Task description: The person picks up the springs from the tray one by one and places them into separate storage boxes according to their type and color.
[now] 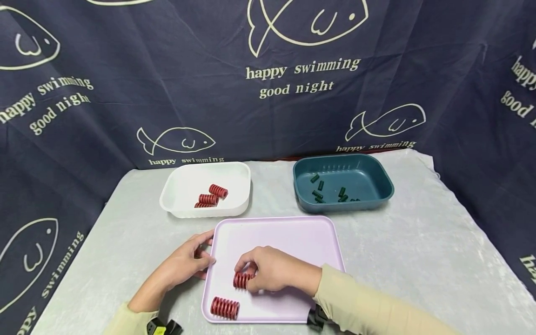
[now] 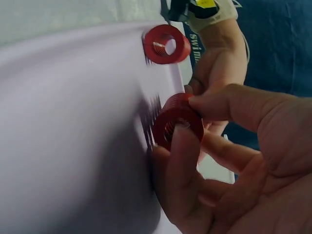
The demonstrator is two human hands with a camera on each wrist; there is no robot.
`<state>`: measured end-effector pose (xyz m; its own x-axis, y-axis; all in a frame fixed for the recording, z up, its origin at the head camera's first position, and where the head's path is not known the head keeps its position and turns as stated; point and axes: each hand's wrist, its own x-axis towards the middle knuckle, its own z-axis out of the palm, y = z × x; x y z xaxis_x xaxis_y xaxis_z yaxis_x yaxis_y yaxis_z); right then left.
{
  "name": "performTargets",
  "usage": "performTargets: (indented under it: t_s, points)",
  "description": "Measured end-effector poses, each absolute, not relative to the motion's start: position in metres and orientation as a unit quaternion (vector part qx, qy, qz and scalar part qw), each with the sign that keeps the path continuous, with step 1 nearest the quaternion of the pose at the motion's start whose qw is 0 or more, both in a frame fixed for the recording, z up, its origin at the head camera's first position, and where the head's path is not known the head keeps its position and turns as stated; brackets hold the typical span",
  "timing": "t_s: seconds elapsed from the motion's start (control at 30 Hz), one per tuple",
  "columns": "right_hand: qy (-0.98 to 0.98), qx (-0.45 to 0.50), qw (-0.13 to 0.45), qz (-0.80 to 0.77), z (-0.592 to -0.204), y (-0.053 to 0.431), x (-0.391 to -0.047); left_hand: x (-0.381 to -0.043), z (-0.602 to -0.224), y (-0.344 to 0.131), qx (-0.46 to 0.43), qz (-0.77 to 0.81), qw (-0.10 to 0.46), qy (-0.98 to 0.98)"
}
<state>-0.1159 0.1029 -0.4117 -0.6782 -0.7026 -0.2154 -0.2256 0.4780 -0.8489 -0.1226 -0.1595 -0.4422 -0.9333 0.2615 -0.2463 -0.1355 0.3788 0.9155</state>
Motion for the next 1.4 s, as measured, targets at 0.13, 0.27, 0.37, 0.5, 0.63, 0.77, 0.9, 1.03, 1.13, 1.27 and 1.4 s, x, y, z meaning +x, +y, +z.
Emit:
performTargets:
  t_s: [0.13, 0.27, 0.37, 0.5, 0.63, 0.77, 0.9, 1.03, 1.13, 1.27, 1.4]
  points:
    - [0.77, -0.248, 0.347, -0.474, -0.411, 0.107, -0.122, -0.123, -0.442, -0.159, 0.042, 0.556, 0.179, 0.81]
    - [0.752, -0.222, 0.368, -0.5, -0.408, 0.11, -0.131, -0.123, -0.441, -0.159, 0.041, 0.555, 0.181, 0.811]
    - [0.75, -0.212, 0.365, -0.51, -0.403, 0.111, -0.141, -0.123, -0.44, -0.16, 0.037, 0.556, 0.182, 0.81]
    - [0.75, -0.211, 0.353, -0.518, -0.396, 0.111, -0.155, -0.122, -0.44, -0.16, 0.037, 0.562, 0.18, 0.807]
    - [0.741, -0.215, 0.348, -0.533, -0.384, 0.108, -0.172, -0.121, -0.44, -0.161, 0.04, 0.563, 0.179, 0.806]
    - [0.734, -0.21, 0.34, -0.55, -0.371, 0.104, -0.19, -0.122, -0.441, -0.161, 0.039, 0.564, 0.18, 0.805]
    - [0.73, -0.184, 0.338, -0.565, -0.36, 0.097, -0.209, -0.123, -0.441, -0.161, 0.039, 0.568, 0.181, 0.802]
    - [0.736, -0.162, 0.329, -0.569, -0.353, 0.084, -0.228, -0.123, -0.442, -0.161, 0.041, 0.573, 0.181, 0.798]
    - [0.746, -0.154, 0.315, -0.566, -0.35, 0.073, -0.241, -0.123, -0.442, -0.162, 0.041, 0.574, 0.18, 0.798]
    - [0.747, -0.137, 0.304, -0.576, -0.348, 0.056, -0.255, -0.123, -0.442, -0.162, 0.041, 0.574, 0.179, 0.798]
    - [0.741, -0.112, 0.299, -0.591, -0.348, 0.035, -0.267, -0.123, -0.442, -0.162, 0.045, 0.578, 0.179, 0.795]
